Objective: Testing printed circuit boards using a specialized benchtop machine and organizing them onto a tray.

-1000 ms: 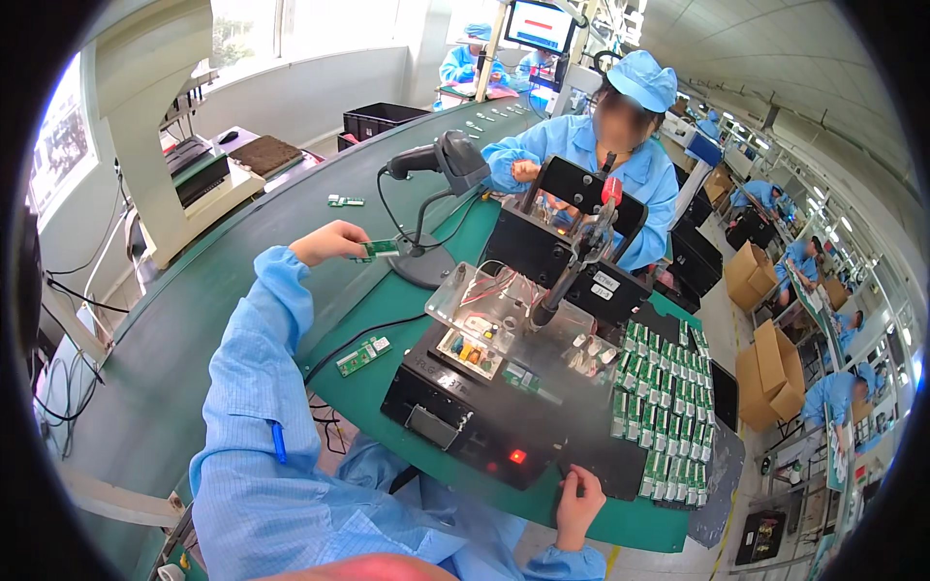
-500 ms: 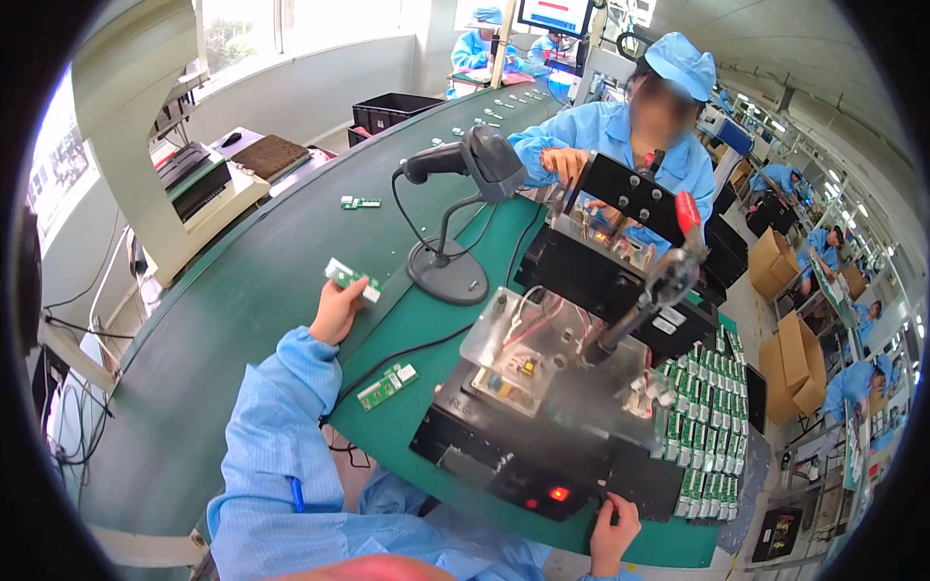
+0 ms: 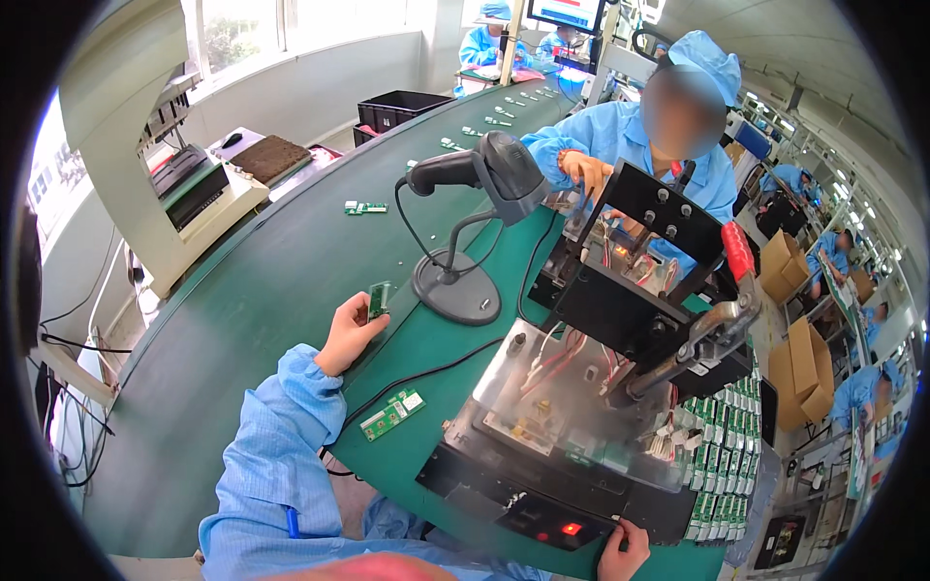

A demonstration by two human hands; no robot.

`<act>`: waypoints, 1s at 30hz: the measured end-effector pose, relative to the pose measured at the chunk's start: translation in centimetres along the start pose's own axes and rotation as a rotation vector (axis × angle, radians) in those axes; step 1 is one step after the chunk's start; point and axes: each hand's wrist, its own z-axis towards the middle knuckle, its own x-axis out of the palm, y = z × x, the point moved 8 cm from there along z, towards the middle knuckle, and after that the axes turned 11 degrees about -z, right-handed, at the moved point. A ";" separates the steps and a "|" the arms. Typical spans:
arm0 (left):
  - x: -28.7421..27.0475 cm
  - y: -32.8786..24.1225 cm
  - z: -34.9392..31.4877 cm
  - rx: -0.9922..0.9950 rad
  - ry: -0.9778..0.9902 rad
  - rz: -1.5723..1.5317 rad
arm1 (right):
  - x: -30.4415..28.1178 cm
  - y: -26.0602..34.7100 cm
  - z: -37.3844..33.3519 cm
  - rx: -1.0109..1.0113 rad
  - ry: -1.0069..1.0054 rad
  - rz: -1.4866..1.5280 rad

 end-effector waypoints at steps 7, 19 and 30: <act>0.8 -1.4 -0.9 0.016 -0.025 0.167 | -0.8 1.2 0.3 0.043 0.038 0.059; -6.0 1.7 0.8 -0.033 -0.373 -0.245 | -1.1 0.2 0.3 0.101 0.039 0.209; -16.3 -3.3 2.4 -0.301 0.152 0.958 | -2.0 0.7 -0.1 0.037 0.009 0.288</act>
